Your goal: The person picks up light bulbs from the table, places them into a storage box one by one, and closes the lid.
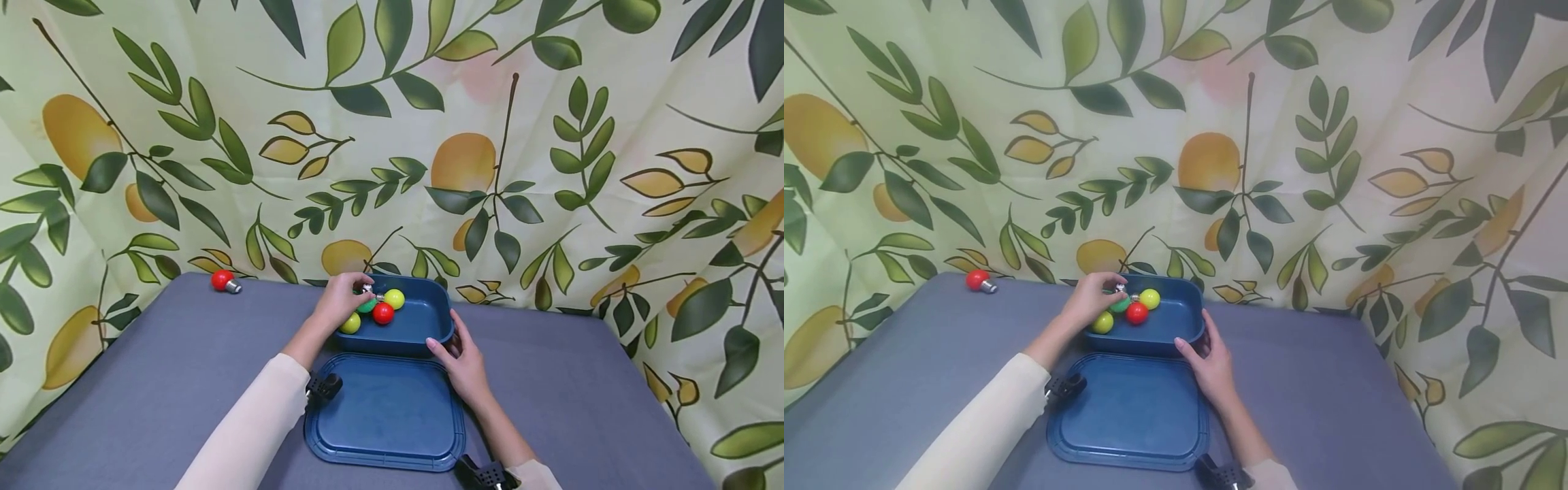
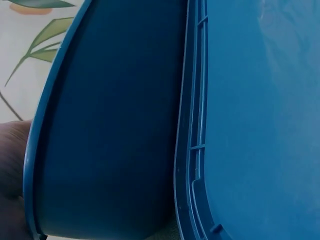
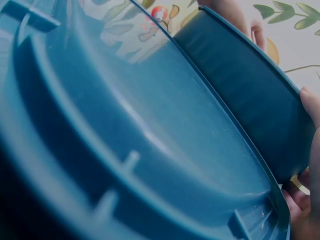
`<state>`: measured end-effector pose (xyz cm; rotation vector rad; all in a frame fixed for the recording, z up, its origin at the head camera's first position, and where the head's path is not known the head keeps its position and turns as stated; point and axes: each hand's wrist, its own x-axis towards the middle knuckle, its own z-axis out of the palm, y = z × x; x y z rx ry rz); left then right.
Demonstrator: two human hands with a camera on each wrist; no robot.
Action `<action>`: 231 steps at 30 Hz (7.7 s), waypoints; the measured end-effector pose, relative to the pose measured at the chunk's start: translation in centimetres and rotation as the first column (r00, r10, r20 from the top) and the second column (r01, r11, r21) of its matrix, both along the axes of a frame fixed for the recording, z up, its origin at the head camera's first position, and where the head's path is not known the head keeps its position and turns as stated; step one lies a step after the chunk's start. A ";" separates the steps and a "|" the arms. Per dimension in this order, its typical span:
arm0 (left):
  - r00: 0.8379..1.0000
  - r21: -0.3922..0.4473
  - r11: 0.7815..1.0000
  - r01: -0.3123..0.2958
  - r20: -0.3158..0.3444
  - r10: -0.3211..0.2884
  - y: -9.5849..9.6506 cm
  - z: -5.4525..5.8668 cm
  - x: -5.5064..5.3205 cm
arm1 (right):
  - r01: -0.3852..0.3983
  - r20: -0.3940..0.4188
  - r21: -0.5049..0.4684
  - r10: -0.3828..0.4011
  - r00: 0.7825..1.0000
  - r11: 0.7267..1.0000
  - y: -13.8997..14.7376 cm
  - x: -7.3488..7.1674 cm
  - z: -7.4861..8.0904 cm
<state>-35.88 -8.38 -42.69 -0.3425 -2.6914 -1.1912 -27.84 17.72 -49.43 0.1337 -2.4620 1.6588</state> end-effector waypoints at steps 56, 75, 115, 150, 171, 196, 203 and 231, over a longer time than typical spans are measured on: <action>0.947 -0.236 0.932 -0.275 -0.231 0.221 -12.9 -0.4 1.9 | 0.019 0.003 0.027 -0.019 1.000 0.999 0.4 -0.3 -0.1; 0.930 -0.547 0.780 -0.302 -0.349 0.116 -19.2 -2.6 0.7 | 0.016 0.025 0.024 -0.017 1.000 1.000 0.6 0.0 -0.3; 0.948 -0.391 0.864 -0.318 -0.150 0.282 -21.7 -2.9 2.6 | 0.009 0.020 0.038 -0.010 1.000 0.999 -0.1 0.0 0.1; 0.940 -0.215 0.918 -0.334 -0.150 0.307 -12.3 -3.1 5.8 | 0.019 0.029 0.038 -0.020 0.999 0.999 0.1 -0.2 -0.2; 0.956 -0.077 0.976 -0.203 -0.230 0.180 -10.4 -3.6 6.6 | 0.031 0.044 0.055 -0.033 0.998 0.998 0.0 -0.3 -0.1; 0.959 -0.149 0.987 -0.058 -0.284 0.014 -3.8 1.3 7.8 | 0.024 0.034 0.054 -0.026 0.999 0.998 0.1 -0.3 -0.4; 0.968 -0.077 0.995 -0.066 -0.249 0.045 -1.8 0.9 6.5 | 0.020 0.033 0.039 -0.022 0.999 0.999 0.2 -0.3 -0.3; 0.998 -0.098 0.995 -0.004 -0.065 -0.002 0.8 -0.6 2.6 | 0.000 0.030 0.016 -0.001 1.000 1.000 -0.1 0.0 0.1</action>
